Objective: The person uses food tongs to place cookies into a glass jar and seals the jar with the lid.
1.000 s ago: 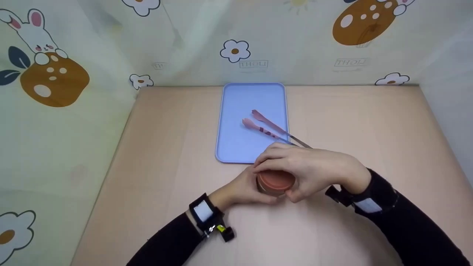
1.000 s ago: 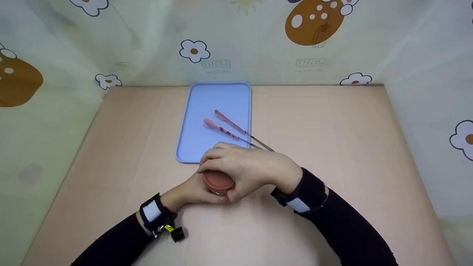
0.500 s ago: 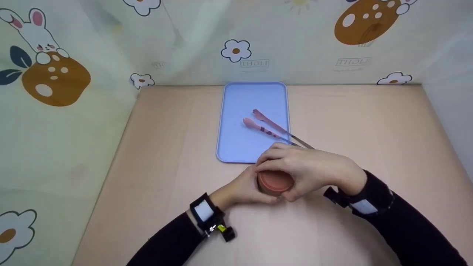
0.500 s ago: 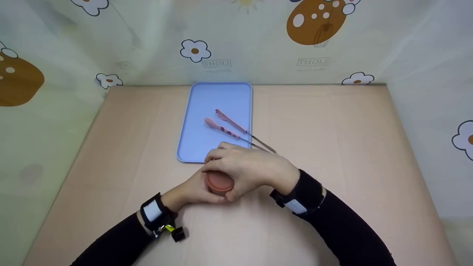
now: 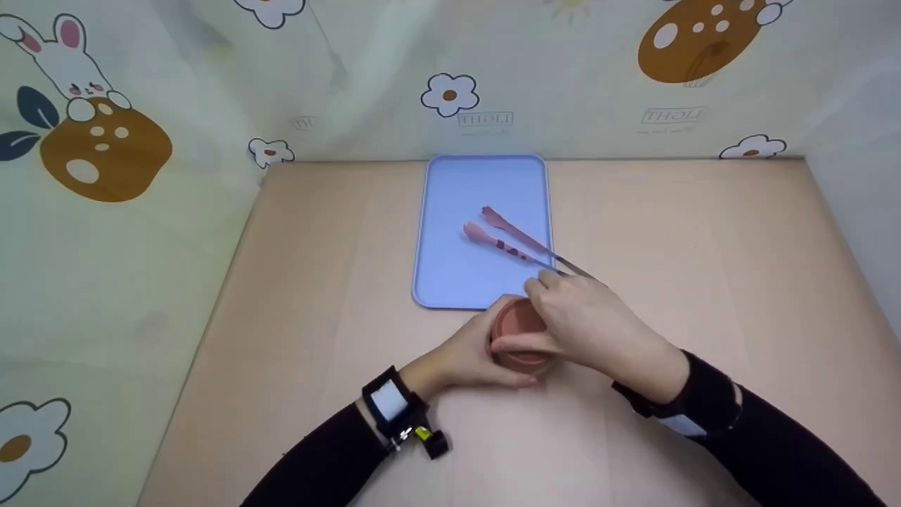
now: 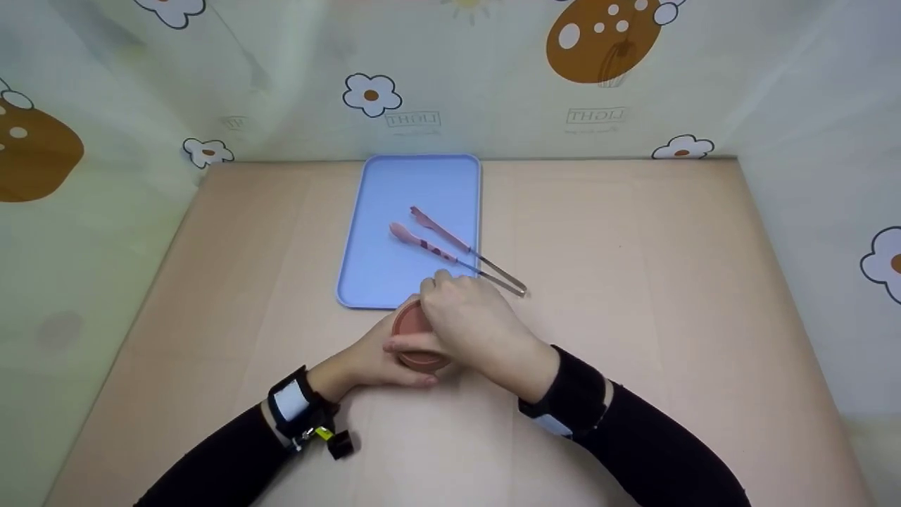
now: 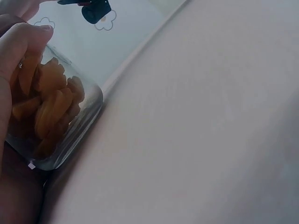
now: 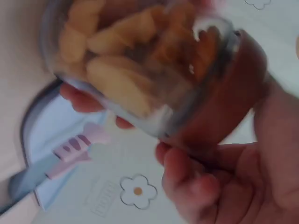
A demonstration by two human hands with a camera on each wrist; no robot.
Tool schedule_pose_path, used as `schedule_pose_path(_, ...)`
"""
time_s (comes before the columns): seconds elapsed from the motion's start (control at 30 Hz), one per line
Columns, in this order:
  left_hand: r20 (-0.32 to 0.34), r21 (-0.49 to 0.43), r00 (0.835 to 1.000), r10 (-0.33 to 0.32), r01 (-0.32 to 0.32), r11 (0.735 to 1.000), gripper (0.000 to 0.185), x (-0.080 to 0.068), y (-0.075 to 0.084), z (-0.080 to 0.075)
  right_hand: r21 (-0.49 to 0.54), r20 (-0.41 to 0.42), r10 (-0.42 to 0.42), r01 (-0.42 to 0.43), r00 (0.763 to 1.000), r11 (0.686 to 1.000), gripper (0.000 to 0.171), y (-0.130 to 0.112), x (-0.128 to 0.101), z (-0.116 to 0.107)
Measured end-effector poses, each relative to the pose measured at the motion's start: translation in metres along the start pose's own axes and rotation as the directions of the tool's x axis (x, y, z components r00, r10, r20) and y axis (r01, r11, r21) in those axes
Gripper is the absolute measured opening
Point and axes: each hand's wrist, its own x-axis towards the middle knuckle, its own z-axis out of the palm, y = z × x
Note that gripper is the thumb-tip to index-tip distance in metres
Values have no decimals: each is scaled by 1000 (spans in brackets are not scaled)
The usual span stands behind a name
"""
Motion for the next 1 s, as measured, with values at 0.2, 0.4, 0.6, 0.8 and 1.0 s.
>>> schedule_pose_path(0.2,2,10,1000,24,-24,1000,100,1,-1,0,119,44,-88,82,995,990,71,20,-1,-18)
schedule_pose_path(0.4,10,47,1000,20,-20,999,100,1,-1,-1,393,177,-370,279,912,876,88,32,5,-22)
schedule_pose_path(0.6,10,53,1000,10,-10,999,97,0,1,-1,416,247,-370,246,896,875,85,30,9,-17)
schedule_pose_path(0.8,-7,45,1000,-11,12,999,106,-2,-2,-3,281,200,-248,187,948,941,74,19,6,-12)
schedule_pose_path(1.0,-2,86,1000,2,-2,996,101,0,-4,-3,89,107,-54,44,993,995,78,-2,-2,-1)
